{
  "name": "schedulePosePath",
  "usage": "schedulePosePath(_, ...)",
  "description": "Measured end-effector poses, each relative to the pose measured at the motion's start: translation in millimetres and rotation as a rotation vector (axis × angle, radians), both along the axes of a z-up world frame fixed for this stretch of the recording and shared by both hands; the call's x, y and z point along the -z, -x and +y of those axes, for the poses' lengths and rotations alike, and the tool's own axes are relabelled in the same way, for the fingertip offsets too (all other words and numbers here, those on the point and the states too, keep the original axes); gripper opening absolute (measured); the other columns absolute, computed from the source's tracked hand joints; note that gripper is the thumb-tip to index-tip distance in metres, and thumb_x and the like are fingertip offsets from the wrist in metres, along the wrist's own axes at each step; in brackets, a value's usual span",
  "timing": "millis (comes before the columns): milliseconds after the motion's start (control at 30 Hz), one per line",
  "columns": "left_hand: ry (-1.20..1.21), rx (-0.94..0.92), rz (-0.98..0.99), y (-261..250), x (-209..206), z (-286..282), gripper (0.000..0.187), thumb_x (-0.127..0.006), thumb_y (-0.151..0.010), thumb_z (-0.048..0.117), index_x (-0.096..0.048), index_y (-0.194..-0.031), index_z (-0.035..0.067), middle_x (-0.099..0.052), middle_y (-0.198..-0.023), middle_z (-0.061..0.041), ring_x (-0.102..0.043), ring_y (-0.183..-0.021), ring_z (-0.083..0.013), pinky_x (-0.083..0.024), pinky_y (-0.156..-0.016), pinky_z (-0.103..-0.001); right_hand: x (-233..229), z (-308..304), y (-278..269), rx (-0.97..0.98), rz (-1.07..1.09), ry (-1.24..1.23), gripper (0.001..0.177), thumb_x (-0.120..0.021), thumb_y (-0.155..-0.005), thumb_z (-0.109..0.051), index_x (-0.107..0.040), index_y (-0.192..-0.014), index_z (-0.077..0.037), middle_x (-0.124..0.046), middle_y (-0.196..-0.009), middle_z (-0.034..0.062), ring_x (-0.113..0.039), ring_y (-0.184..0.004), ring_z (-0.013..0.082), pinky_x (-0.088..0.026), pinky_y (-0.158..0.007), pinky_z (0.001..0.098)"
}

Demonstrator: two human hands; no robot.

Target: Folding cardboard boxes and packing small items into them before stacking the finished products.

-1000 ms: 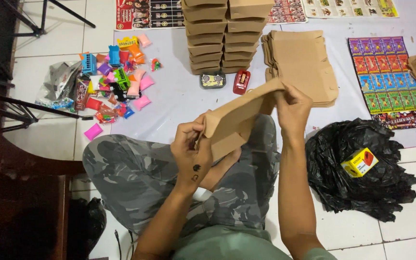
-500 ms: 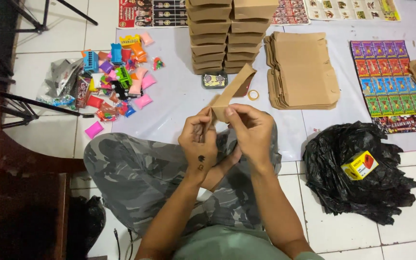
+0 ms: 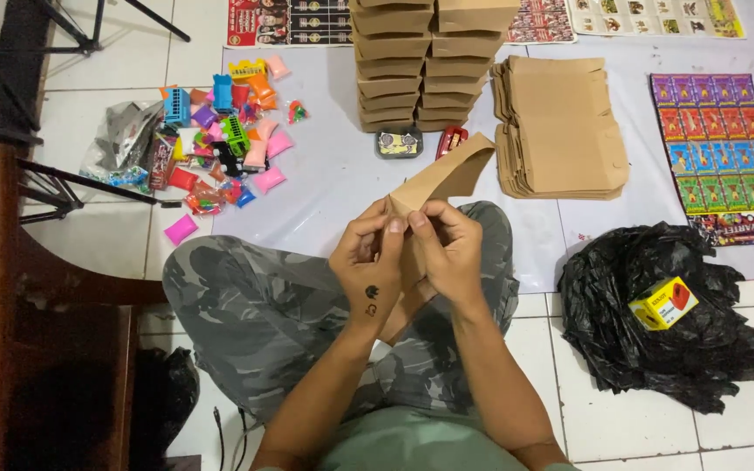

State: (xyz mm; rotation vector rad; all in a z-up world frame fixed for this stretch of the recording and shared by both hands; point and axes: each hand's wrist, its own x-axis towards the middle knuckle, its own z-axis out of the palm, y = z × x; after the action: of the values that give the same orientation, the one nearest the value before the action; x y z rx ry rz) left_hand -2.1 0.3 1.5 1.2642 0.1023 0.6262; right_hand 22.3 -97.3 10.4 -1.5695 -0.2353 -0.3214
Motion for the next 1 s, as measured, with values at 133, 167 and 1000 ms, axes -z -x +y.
schedulePosePath(133,0.017,-0.010,-0.010,2,-6,1,0.017,-0.071,-0.094,0.011,-0.069,-0.099,-0.006,-0.073,-0.115,-0.026,-0.074,-0.099,-0.0268,-0.063,-0.073,-0.036,-6,2,0,-0.047,0.027,-0.056,0.022,-0.065,-0.101,-0.013,-0.072,-0.084,-0.002,-0.062,-0.062,0.0046,-0.049,-0.065,0.0089,-0.045,-0.059,0.0249)
schedulePosePath(167,0.007,-0.014,-0.017,2,-9,1,0.017,-0.072,-0.094,0.011,-0.070,-0.099,-0.005,-0.074,-0.114,-0.026,-0.074,-0.098,-0.0273,-0.062,-0.074,-0.037,-4,2,1,-0.055,0.038,-0.082,0.024,-0.063,-0.102,-0.015,-0.070,-0.084,-0.002,-0.059,-0.062,0.0035,-0.048,-0.065,0.0082,-0.043,-0.058,0.0236)
schedulePosePath(1000,-0.596,-0.156,-0.211,10,-33,11,0.020,-0.072,-0.093,0.007,-0.076,-0.113,0.003,-0.073,-0.121,-0.022,-0.073,-0.108,-0.0368,-0.062,-0.089,-0.040,35,-17,-8,-0.206,0.046,-0.245,0.023,-0.055,-0.100,0.000,-0.072,-0.107,0.013,-0.074,-0.084,0.0197,-0.070,-0.081,0.0192,-0.061,-0.075,0.0378)
